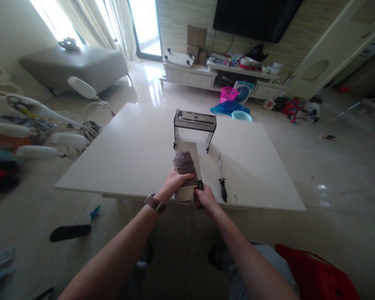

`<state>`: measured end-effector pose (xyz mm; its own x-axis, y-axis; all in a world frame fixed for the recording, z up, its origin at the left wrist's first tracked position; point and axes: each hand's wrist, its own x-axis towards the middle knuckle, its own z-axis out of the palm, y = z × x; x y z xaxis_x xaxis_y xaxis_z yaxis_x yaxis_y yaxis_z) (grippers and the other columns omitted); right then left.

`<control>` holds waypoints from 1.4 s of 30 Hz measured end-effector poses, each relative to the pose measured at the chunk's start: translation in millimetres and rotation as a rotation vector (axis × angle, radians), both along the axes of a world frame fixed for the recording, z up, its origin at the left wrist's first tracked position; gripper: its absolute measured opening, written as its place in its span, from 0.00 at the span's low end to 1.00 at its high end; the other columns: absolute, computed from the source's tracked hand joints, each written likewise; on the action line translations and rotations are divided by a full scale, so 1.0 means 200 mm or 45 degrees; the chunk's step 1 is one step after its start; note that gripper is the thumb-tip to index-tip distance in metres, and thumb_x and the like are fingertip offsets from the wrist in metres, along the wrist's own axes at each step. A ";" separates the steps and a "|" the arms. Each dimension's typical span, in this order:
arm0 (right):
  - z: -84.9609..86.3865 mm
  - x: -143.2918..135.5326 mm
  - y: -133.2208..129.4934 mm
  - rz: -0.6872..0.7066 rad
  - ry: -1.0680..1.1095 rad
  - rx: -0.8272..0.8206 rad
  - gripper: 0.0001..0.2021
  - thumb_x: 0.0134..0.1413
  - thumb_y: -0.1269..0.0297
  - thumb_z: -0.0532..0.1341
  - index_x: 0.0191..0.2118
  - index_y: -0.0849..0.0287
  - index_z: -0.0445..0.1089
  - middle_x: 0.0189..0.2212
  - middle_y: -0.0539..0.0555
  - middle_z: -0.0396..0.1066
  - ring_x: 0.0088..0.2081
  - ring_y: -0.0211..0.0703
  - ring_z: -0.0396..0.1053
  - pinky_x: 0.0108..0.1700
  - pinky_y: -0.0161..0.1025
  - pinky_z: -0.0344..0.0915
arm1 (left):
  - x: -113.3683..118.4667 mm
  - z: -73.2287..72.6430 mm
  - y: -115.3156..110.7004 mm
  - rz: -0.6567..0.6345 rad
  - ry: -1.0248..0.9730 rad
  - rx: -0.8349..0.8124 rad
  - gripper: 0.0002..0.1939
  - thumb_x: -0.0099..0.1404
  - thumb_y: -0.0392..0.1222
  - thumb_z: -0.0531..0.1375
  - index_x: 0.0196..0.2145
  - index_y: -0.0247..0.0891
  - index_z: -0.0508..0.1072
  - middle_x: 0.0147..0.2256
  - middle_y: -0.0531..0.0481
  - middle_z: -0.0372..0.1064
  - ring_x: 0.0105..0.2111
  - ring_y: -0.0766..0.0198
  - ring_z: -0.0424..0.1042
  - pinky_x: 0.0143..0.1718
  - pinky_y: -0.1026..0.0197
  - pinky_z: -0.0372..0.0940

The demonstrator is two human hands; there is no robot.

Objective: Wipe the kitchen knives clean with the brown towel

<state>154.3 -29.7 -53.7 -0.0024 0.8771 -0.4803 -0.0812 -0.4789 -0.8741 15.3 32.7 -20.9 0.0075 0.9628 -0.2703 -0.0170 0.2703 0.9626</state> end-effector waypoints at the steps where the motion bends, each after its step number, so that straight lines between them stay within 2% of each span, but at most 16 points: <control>1: 0.00 0.00 0.00 0.002 0.002 0.000 0.09 0.38 0.60 0.60 0.28 0.54 0.59 0.09 0.40 0.57 0.10 0.35 0.54 0.12 0.33 0.56 | 0.00 0.00 0.00 0.000 0.001 0.002 0.25 0.42 0.39 0.74 0.40 0.32 0.79 0.39 0.44 0.81 0.38 0.56 0.79 0.42 0.55 0.75; 12: 0.01 0.02 0.00 -0.012 -0.004 0.006 0.10 0.40 0.58 0.60 0.28 0.53 0.59 0.09 0.40 0.56 0.10 0.36 0.55 0.13 0.33 0.57 | 0.03 0.00 0.01 0.001 0.007 0.023 0.25 0.43 0.40 0.74 0.41 0.32 0.80 0.40 0.43 0.81 0.39 0.56 0.79 0.42 0.56 0.74; 21: 0.01 -0.01 -0.01 -0.003 0.016 0.007 0.09 0.40 0.58 0.60 0.27 0.53 0.59 0.09 0.40 0.55 0.10 0.35 0.53 0.13 0.33 0.56 | 0.01 -0.02 -0.01 0.034 0.077 0.027 0.25 0.42 0.41 0.74 0.40 0.32 0.79 0.40 0.43 0.81 0.39 0.54 0.79 0.43 0.54 0.74; 31: 0.03 -0.03 0.00 -0.054 0.039 -0.023 0.10 0.38 0.59 0.59 0.28 0.52 0.57 0.10 0.38 0.54 0.10 0.34 0.52 0.12 0.33 0.56 | 0.01 0.00 0.01 -0.014 0.100 0.050 0.25 0.44 0.40 0.74 0.42 0.33 0.79 0.40 0.43 0.81 0.39 0.55 0.79 0.41 0.56 0.74; 36: 0.02 -0.03 0.00 -0.048 -0.033 0.044 0.08 0.39 0.60 0.59 0.27 0.53 0.58 0.09 0.39 0.54 0.09 0.36 0.53 0.12 0.34 0.57 | -0.01 0.02 0.01 -0.073 0.034 0.044 0.23 0.44 0.38 0.73 0.41 0.33 0.80 0.39 0.45 0.80 0.37 0.57 0.78 0.41 0.56 0.74; 42: 0.04 0.00 -0.01 0.023 -0.155 0.085 0.08 0.41 0.60 0.61 0.26 0.54 0.61 0.07 0.43 0.58 0.09 0.38 0.56 0.12 0.35 0.57 | -0.09 0.06 0.02 -0.215 0.131 0.014 0.20 0.41 0.36 0.73 0.35 0.33 0.80 0.35 0.46 0.80 0.35 0.56 0.77 0.39 0.56 0.74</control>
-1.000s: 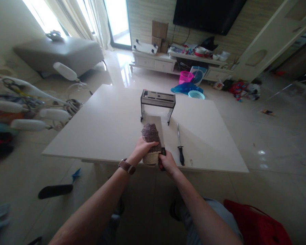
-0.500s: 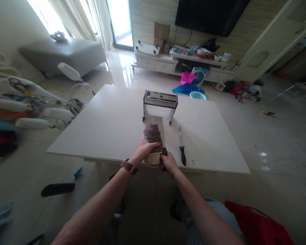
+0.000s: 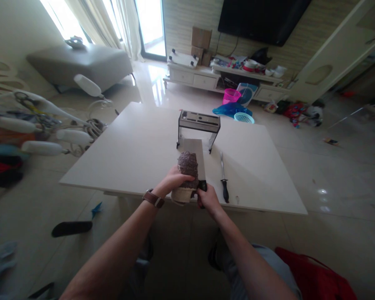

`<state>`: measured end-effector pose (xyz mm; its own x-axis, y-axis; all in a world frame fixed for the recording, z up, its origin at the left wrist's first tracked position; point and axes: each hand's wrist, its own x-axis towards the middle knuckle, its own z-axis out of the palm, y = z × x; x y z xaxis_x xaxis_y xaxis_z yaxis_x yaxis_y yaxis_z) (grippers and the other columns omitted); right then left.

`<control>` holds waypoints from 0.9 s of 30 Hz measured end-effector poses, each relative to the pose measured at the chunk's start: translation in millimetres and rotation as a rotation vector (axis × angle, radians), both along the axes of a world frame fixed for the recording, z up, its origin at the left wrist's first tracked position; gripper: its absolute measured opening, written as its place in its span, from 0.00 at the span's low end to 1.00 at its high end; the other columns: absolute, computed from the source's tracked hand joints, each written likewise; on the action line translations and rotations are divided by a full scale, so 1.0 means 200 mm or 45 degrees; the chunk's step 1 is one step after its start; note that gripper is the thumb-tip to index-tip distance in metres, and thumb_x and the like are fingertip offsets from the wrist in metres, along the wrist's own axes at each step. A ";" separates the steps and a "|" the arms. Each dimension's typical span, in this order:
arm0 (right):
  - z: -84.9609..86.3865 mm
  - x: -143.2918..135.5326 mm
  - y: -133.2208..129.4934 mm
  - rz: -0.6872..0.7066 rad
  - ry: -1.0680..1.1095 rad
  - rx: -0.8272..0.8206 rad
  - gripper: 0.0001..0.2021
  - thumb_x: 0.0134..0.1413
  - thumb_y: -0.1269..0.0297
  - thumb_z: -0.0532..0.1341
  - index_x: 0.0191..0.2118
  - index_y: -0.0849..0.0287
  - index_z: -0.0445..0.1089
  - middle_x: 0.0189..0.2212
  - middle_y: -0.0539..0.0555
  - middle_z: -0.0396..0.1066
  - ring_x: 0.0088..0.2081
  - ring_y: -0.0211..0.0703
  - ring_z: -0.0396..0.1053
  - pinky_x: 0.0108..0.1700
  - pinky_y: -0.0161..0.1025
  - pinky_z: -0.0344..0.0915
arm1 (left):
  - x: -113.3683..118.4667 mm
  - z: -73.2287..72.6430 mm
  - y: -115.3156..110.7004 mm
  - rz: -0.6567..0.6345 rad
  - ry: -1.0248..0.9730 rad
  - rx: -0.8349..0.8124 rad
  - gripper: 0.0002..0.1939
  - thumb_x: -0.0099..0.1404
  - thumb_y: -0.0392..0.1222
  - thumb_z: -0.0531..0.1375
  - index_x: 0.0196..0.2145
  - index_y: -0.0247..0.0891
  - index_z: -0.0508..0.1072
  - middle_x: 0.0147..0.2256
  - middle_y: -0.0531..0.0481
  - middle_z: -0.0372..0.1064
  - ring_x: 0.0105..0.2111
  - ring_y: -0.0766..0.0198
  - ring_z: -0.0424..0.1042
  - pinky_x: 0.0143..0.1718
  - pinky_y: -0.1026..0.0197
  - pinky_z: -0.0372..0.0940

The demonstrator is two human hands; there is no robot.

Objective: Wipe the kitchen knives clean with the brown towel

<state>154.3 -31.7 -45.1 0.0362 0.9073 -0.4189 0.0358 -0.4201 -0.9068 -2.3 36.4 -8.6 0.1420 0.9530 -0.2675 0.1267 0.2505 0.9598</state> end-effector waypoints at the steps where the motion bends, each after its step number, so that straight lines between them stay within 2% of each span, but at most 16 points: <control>1: 0.01 0.00 -0.01 -0.001 -0.008 0.004 0.08 0.42 0.59 0.62 0.27 0.54 0.61 0.08 0.43 0.58 0.09 0.38 0.56 0.12 0.35 0.57 | -0.01 0.00 0.00 -0.007 0.018 -0.005 0.20 0.41 0.36 0.73 0.35 0.33 0.80 0.35 0.46 0.80 0.35 0.56 0.77 0.39 0.56 0.74; 7: 0.03 -0.01 -0.03 0.003 -0.019 0.008 0.07 0.42 0.61 0.61 0.28 0.54 0.61 0.09 0.42 0.60 0.10 0.37 0.55 0.12 0.35 0.57 | -0.04 -0.01 0.00 -0.039 0.075 -0.019 0.20 0.42 0.39 0.74 0.36 0.34 0.80 0.35 0.45 0.80 0.35 0.56 0.77 0.37 0.56 0.73; 15: -0.03 -0.01 -0.01 0.033 0.005 -0.011 0.07 0.42 0.62 0.61 0.28 0.53 0.60 0.09 0.40 0.57 0.10 0.38 0.55 0.13 0.35 0.58 | -0.03 -0.05 0.00 -0.026 0.108 0.110 0.18 0.45 0.39 0.73 0.36 0.34 0.81 0.36 0.46 0.80 0.36 0.56 0.78 0.42 0.55 0.74; 23: -0.01 -0.01 0.03 0.003 0.021 -0.028 0.09 0.45 0.60 0.63 0.30 0.53 0.61 0.10 0.40 0.58 0.11 0.37 0.56 0.14 0.35 0.59 | 0.02 -0.04 0.03 0.066 0.064 0.097 0.20 0.44 0.39 0.73 0.38 0.34 0.81 0.37 0.45 0.80 0.38 0.55 0.78 0.42 0.56 0.74; 27: -0.01 0.00 0.02 -0.026 0.011 -0.032 0.09 0.45 0.60 0.63 0.29 0.53 0.61 0.10 0.40 0.57 0.11 0.37 0.56 0.14 0.35 0.58 | 0.06 -0.03 0.03 0.050 0.038 0.088 0.20 0.45 0.38 0.72 0.39 0.34 0.81 0.38 0.45 0.81 0.39 0.56 0.78 0.43 0.56 0.74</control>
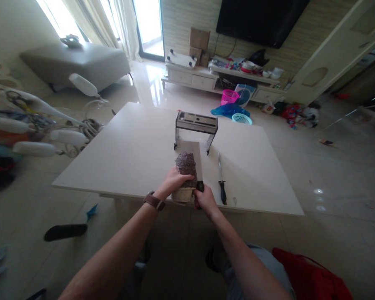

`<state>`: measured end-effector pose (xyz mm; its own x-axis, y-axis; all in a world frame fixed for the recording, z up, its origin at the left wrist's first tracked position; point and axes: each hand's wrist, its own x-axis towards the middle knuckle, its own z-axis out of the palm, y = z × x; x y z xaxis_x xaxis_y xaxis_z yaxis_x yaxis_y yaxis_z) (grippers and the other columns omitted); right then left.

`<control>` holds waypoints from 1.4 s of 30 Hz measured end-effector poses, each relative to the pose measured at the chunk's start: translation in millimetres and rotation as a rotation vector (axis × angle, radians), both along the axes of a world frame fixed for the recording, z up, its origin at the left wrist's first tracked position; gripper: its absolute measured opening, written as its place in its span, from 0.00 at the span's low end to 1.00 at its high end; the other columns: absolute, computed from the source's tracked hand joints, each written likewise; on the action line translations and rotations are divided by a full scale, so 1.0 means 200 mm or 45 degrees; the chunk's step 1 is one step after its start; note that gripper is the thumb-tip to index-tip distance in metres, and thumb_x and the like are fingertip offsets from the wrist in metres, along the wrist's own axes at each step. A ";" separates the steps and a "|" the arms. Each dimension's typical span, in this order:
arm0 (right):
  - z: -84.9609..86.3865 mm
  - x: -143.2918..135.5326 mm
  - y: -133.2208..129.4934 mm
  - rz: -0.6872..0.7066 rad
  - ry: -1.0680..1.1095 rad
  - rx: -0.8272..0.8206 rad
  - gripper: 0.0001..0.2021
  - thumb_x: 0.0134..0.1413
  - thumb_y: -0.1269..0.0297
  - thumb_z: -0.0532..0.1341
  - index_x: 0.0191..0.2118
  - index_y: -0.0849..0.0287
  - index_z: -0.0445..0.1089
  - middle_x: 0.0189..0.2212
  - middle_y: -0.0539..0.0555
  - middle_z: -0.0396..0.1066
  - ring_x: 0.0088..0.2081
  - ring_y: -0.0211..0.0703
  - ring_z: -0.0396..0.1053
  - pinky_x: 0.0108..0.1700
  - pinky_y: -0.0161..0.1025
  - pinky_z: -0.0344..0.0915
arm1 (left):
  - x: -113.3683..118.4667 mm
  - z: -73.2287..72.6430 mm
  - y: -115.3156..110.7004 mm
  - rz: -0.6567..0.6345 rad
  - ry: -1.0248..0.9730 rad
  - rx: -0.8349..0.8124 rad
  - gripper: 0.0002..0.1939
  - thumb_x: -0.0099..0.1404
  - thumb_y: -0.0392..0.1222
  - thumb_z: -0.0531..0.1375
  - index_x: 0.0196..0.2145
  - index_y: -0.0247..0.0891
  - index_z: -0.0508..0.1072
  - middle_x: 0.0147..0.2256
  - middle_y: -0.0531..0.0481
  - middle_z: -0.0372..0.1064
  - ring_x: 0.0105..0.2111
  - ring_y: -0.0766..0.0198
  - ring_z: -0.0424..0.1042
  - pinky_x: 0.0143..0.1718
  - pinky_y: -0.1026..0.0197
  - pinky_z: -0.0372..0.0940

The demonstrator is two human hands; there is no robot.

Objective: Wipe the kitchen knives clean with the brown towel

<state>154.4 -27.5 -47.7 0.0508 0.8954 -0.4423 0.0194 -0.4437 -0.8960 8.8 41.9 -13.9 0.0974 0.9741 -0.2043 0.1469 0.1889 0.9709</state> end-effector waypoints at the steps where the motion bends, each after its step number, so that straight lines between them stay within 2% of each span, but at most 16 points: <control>1: 0.00 0.00 0.00 -0.001 -0.002 -0.002 0.09 0.45 0.60 0.62 0.29 0.53 0.61 0.09 0.41 0.57 0.11 0.38 0.56 0.13 0.35 0.58 | 0.00 0.00 0.00 -0.006 -0.003 -0.003 0.20 0.45 0.38 0.72 0.39 0.34 0.81 0.38 0.45 0.81 0.39 0.56 0.78 0.43 0.56 0.74; 8: 0.00 0.02 -0.02 0.013 -0.038 -0.006 0.05 0.45 0.63 0.60 0.28 0.54 0.61 0.09 0.42 0.58 0.11 0.38 0.56 0.13 0.35 0.59 | 0.01 -0.02 -0.02 -0.009 0.008 -0.017 0.20 0.44 0.40 0.72 0.38 0.34 0.81 0.37 0.45 0.80 0.38 0.55 0.78 0.42 0.55 0.73; 14: 0.00 0.01 -0.01 -0.002 -0.015 -0.008 0.07 0.45 0.62 0.62 0.28 0.54 0.61 0.10 0.41 0.58 0.11 0.37 0.56 0.14 0.34 0.58 | 0.01 -0.01 -0.01 -0.007 0.016 0.002 0.19 0.44 0.39 0.72 0.37 0.34 0.81 0.37 0.46 0.80 0.40 0.54 0.78 0.45 0.55 0.73; 25: 0.01 0.00 -0.01 -0.005 0.001 -0.010 0.08 0.45 0.61 0.62 0.29 0.53 0.60 0.10 0.40 0.57 0.11 0.38 0.56 0.13 0.35 0.59 | 0.00 -0.01 -0.02 0.007 0.006 -0.029 0.22 0.44 0.40 0.73 0.39 0.34 0.81 0.37 0.44 0.80 0.38 0.54 0.78 0.42 0.55 0.74; 32: 0.01 0.00 -0.01 -0.004 -0.005 -0.017 0.08 0.45 0.61 0.62 0.29 0.53 0.60 0.09 0.40 0.57 0.11 0.38 0.56 0.13 0.35 0.59 | 0.00 0.00 -0.02 -0.001 0.014 0.001 0.20 0.44 0.38 0.72 0.38 0.33 0.81 0.39 0.44 0.81 0.39 0.55 0.78 0.43 0.56 0.74; 42: 0.01 0.00 -0.01 -0.001 -0.008 0.011 0.07 0.44 0.62 0.61 0.28 0.54 0.61 0.09 0.41 0.58 0.10 0.38 0.57 0.12 0.34 0.58 | 0.01 -0.02 -0.01 -0.020 0.032 -0.013 0.23 0.45 0.39 0.72 0.42 0.33 0.81 0.41 0.44 0.81 0.41 0.54 0.78 0.47 0.54 0.73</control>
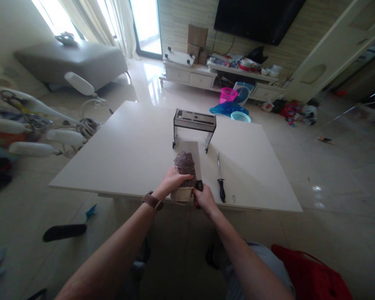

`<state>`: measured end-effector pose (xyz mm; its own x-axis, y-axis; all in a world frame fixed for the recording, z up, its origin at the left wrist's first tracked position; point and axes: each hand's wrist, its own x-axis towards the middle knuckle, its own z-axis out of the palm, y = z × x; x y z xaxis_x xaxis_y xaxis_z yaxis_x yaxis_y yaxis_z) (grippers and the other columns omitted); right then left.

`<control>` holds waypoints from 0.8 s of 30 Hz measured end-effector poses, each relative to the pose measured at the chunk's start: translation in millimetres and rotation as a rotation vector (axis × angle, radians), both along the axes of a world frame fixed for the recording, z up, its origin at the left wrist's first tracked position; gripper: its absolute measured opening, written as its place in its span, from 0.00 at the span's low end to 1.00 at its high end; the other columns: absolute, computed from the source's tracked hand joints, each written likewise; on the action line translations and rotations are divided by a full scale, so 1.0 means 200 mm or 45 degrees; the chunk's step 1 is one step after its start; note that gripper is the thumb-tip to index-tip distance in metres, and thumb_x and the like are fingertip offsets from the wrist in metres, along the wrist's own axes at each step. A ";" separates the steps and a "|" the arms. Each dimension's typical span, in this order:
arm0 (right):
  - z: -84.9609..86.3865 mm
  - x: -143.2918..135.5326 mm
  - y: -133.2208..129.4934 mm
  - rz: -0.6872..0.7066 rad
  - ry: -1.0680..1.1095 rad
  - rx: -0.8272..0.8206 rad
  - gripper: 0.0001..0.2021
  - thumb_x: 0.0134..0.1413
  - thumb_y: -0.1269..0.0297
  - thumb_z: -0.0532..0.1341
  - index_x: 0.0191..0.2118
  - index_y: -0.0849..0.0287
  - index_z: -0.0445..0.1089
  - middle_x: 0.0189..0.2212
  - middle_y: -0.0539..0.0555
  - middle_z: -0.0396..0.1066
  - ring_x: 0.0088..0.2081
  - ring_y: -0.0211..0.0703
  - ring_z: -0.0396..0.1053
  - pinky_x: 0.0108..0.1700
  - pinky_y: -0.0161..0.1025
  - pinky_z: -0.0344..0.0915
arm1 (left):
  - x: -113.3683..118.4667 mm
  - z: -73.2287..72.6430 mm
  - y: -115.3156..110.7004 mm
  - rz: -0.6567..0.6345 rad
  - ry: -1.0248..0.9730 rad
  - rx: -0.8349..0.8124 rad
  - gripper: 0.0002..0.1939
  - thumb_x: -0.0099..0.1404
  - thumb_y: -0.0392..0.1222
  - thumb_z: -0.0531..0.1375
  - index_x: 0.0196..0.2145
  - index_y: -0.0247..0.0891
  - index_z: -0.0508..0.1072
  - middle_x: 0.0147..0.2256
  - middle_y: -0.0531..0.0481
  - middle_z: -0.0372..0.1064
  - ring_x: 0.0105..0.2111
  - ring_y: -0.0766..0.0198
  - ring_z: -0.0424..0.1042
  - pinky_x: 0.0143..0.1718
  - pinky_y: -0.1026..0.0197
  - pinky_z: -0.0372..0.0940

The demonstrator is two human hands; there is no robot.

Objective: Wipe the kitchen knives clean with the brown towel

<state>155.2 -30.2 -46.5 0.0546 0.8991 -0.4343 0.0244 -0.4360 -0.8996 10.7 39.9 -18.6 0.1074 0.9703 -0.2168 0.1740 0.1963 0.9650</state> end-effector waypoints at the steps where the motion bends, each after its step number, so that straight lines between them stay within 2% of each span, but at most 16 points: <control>1: 0.00 0.00 0.00 -0.003 0.011 -0.001 0.07 0.44 0.62 0.61 0.28 0.54 0.61 0.09 0.41 0.58 0.10 0.38 0.57 0.12 0.34 0.58 | 0.00 0.00 0.00 0.001 0.004 0.006 0.23 0.45 0.39 0.72 0.42 0.33 0.81 0.41 0.44 0.81 0.42 0.54 0.78 0.47 0.53 0.73; 7: -0.01 0.00 0.00 -0.008 0.032 -0.015 0.06 0.43 0.64 0.61 0.28 0.54 0.61 0.09 0.40 0.57 0.10 0.38 0.57 0.12 0.34 0.59 | -0.01 -0.01 0.00 -0.019 0.009 0.041 0.21 0.46 0.40 0.72 0.40 0.34 0.81 0.40 0.45 0.81 0.43 0.53 0.78 0.49 0.53 0.72; 19: 0.01 0.00 0.00 -0.014 0.007 -0.035 0.07 0.46 0.64 0.62 0.29 0.55 0.62 0.09 0.41 0.58 0.11 0.37 0.56 0.13 0.33 0.59 | 0.00 0.01 0.00 -0.020 0.030 0.040 0.21 0.46 0.39 0.71 0.41 0.33 0.81 0.40 0.44 0.81 0.40 0.55 0.78 0.44 0.56 0.73; 24: 0.00 0.00 0.00 -0.005 0.004 -0.039 0.07 0.47 0.63 0.62 0.29 0.54 0.61 0.09 0.41 0.58 0.10 0.37 0.56 0.13 0.34 0.59 | 0.00 -0.02 0.00 -0.017 0.001 0.040 0.22 0.46 0.40 0.72 0.41 0.33 0.81 0.40 0.44 0.81 0.41 0.55 0.79 0.46 0.55 0.74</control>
<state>154.4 -29.6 -46.6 0.0569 0.8851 -0.4618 0.0195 -0.4635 -0.8859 9.8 40.2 -22.4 0.1202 0.9751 -0.1863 0.1775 0.1635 0.9705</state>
